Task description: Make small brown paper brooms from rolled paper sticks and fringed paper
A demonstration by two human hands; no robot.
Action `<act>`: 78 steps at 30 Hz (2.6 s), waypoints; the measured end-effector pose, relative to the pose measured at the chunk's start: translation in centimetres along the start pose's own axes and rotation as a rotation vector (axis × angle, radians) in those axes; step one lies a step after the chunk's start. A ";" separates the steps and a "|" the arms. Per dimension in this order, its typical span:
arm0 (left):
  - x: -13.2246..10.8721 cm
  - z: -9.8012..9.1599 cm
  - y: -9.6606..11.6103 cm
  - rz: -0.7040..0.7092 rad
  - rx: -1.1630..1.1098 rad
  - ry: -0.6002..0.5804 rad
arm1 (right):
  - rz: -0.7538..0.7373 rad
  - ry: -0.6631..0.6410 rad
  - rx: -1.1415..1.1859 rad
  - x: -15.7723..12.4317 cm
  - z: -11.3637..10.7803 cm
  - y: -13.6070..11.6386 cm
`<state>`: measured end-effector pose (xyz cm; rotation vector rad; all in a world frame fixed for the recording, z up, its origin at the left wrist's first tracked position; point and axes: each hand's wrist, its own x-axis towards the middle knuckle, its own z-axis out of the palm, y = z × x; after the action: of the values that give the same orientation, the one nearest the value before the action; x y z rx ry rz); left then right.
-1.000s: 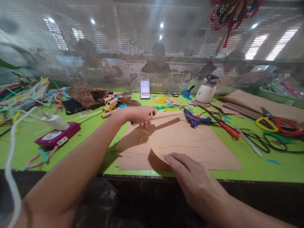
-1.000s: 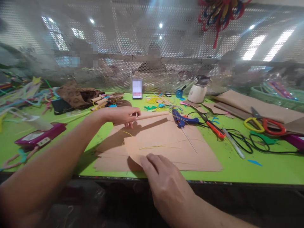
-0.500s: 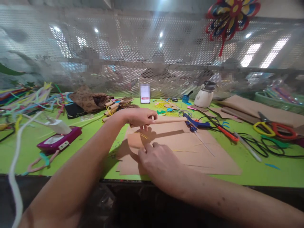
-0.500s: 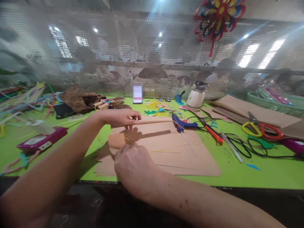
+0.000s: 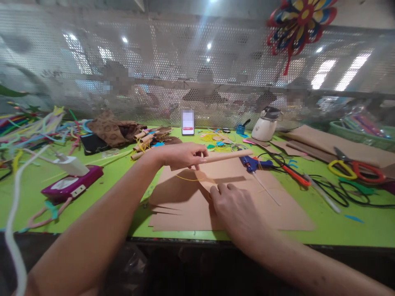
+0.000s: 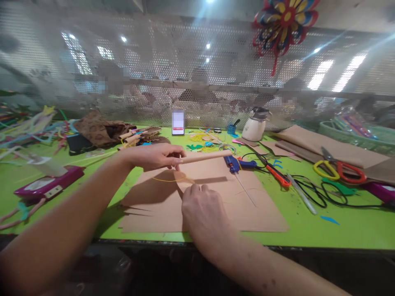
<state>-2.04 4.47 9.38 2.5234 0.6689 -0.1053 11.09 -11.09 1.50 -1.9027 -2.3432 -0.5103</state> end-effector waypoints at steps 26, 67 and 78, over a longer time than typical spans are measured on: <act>0.9 2.0 0.8 0.052 -0.234 -0.094 | -0.138 -0.061 -0.129 -0.8 -0.2 0.5; -2.2 6.7 1.2 -0.028 0.107 0.242 | 0.212 -0.155 0.443 -2.8 3.1 14.4; -2.5 7.8 1.5 0.074 0.144 0.272 | 0.177 -0.344 0.701 -3.5 1.6 16.9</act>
<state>-3.05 -1.73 3.88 2.7259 0.6923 0.2275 28.44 -10.96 2.48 -1.8889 -2.0696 0.6230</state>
